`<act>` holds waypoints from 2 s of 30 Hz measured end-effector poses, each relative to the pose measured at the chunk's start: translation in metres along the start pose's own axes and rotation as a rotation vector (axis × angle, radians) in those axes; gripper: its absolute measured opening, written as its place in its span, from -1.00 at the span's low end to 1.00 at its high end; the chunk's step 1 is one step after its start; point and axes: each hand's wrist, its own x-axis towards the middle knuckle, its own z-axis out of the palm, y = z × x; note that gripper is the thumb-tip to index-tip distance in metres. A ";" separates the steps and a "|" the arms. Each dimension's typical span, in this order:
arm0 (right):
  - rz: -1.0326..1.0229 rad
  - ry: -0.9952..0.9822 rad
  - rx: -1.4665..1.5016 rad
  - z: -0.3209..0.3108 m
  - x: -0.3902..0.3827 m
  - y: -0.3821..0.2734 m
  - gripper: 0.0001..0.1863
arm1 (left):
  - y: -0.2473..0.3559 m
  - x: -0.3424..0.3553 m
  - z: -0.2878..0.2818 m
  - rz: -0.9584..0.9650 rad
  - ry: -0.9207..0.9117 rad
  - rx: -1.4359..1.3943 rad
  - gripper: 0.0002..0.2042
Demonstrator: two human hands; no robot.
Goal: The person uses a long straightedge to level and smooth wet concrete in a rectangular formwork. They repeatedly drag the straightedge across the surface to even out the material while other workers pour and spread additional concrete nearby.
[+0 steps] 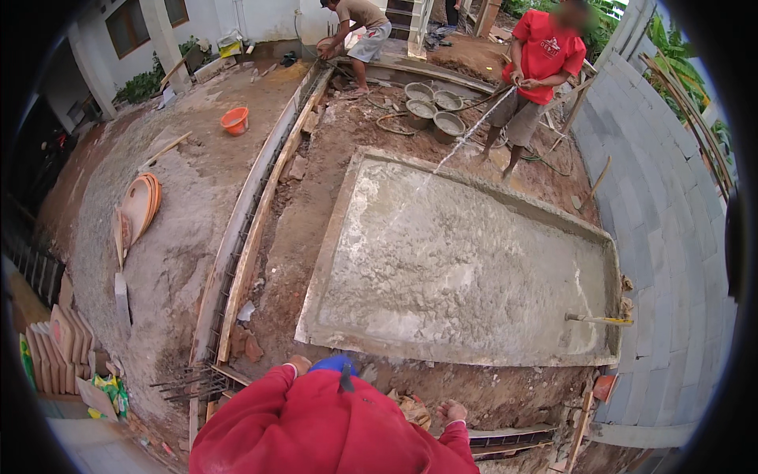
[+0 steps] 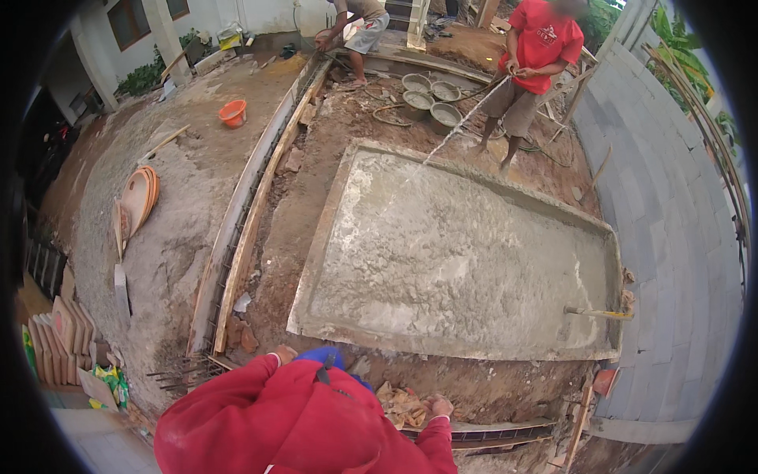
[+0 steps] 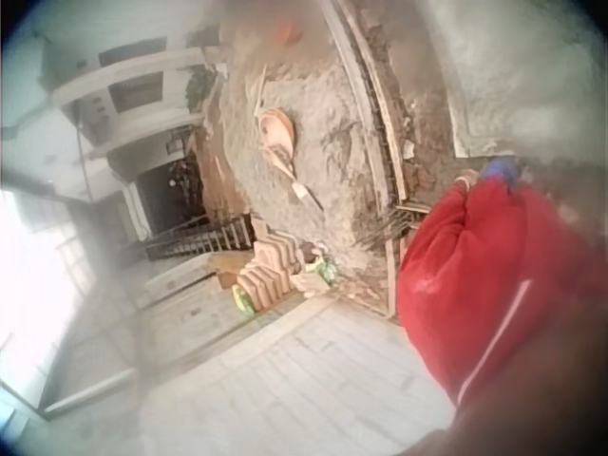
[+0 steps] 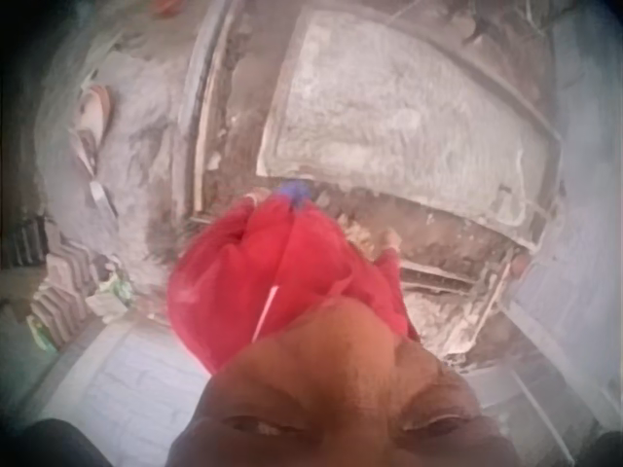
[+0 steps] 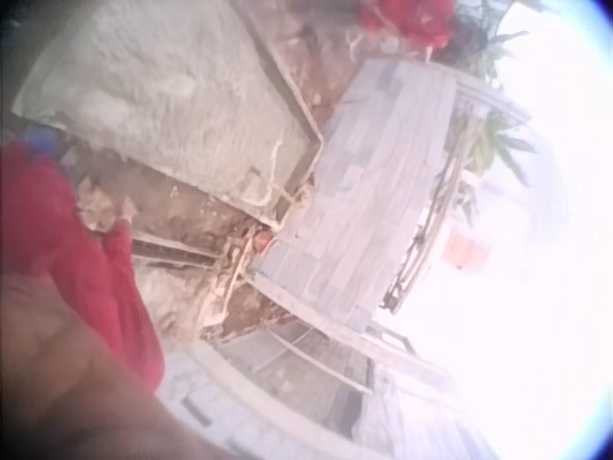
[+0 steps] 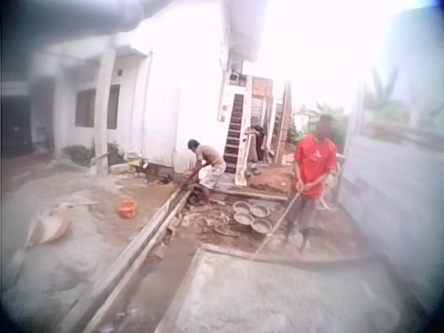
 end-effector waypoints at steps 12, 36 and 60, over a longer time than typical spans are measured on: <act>0.069 -0.199 -0.357 0.060 -0.080 0.033 -0.76 | -0.009 -0.029 -0.007 -0.974 0.462 -1.714 -0.81; 0.068 -0.064 -0.309 0.051 -0.103 0.061 -0.80 | -0.014 -0.023 -0.002 -0.941 0.375 -1.675 -0.81; 0.099 -0.130 -0.155 0.045 -0.078 0.102 -0.85 | -0.022 0.011 -0.022 -0.849 0.285 -1.609 -0.81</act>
